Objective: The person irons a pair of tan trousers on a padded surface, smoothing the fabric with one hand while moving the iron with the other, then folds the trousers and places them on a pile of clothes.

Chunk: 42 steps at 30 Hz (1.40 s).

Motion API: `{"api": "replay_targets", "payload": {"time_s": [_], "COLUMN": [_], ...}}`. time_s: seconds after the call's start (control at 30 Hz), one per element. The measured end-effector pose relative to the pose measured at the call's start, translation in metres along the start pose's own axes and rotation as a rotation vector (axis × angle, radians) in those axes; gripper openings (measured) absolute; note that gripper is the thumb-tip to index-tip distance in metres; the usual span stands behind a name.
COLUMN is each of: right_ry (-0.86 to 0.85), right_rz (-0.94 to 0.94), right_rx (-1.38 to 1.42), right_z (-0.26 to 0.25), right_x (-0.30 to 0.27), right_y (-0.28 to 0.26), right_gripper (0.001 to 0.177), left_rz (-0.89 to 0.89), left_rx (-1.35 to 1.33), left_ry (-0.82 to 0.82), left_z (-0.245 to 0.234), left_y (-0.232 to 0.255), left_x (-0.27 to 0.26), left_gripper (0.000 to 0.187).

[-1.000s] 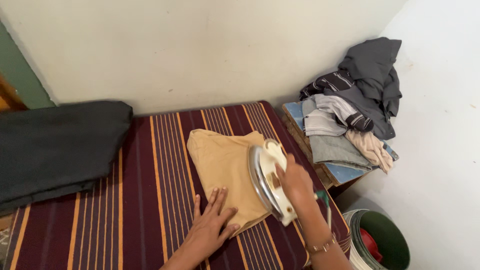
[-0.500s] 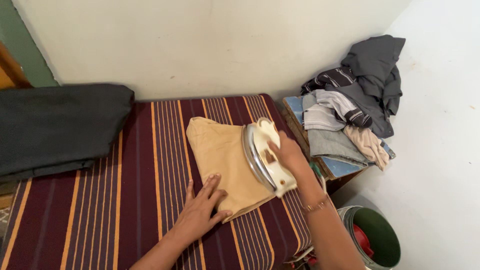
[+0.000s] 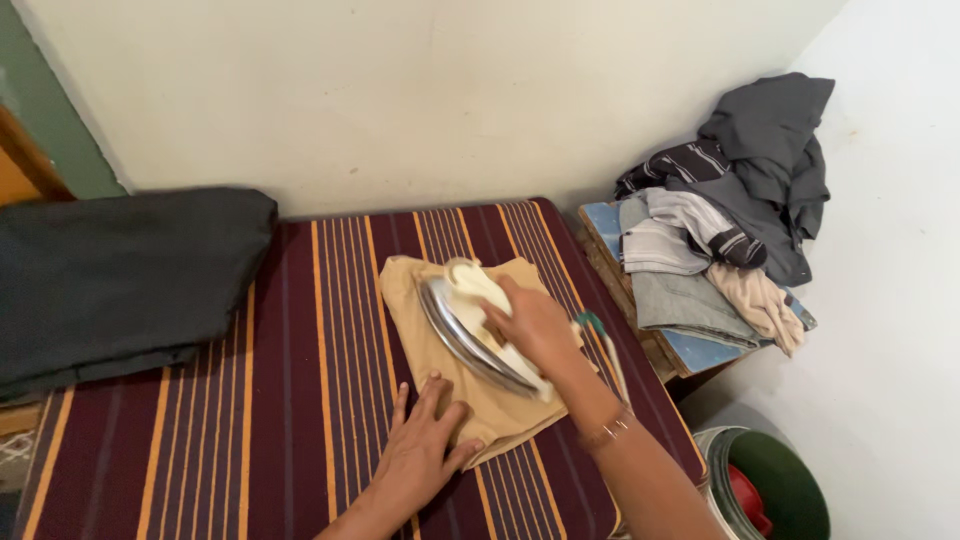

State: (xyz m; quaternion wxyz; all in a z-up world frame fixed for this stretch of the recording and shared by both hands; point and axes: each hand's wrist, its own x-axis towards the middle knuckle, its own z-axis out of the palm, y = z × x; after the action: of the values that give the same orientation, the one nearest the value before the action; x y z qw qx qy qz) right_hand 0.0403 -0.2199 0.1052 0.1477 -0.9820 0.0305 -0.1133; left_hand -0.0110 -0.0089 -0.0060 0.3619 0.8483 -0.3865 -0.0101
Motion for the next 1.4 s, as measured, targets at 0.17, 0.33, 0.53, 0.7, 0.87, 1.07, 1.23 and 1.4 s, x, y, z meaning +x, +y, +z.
{"api": "replay_targets", "payload": {"time_s": [0.17, 0.33, 0.53, 0.7, 0.87, 1.07, 1.23, 1.4], "right_ry": [0.037, -0.032, -0.261, -0.190, -0.064, 0.026, -0.007, -0.046], "right_rz": [0.064, -0.007, 0.011, -0.034, -0.009, 0.063, 0.047, 0.158], "right_rx": [0.027, 0.008, 0.116, -0.053, -0.006, 0.006, 0.032, 0.048], "right_z": [0.030, 0.032, -0.013, -0.024, -0.002, 0.035, 0.034, -0.002], "right_x": [0.060, 0.053, -0.015, -0.031, -0.002, 0.059, 0.051, -0.028], "right_y": [-0.026, -0.007, 0.021, 0.013, -0.014, -0.036, -0.030, -0.022], "right_gripper": [0.039, 0.044, 0.046, 0.046, 0.043, 0.038, 0.039, 0.041], "left_rz": [-0.003, 0.021, 0.182, 0.234, 0.223, 0.208, 0.157, 0.135], "left_rx": [0.015, -0.012, -0.006, 0.032, 0.012, -0.016, 0.016, 0.039], "left_ry": [-0.006, 0.018, 0.125, 0.159, 0.154, 0.076, -0.002, -0.031], "left_z": [-0.007, -0.016, -0.010, -0.003, -0.007, -0.011, -0.015, -0.016], "left_y": [0.000, -0.002, -0.001, 0.007, 0.008, -0.001, -0.003, -0.003], "left_x": [-0.002, -0.011, -0.012, -0.007, -0.006, -0.007, -0.013, -0.012], "left_gripper": [0.049, 0.050, 0.043, 0.029, 0.022, 0.036, 0.042, 0.043]}}
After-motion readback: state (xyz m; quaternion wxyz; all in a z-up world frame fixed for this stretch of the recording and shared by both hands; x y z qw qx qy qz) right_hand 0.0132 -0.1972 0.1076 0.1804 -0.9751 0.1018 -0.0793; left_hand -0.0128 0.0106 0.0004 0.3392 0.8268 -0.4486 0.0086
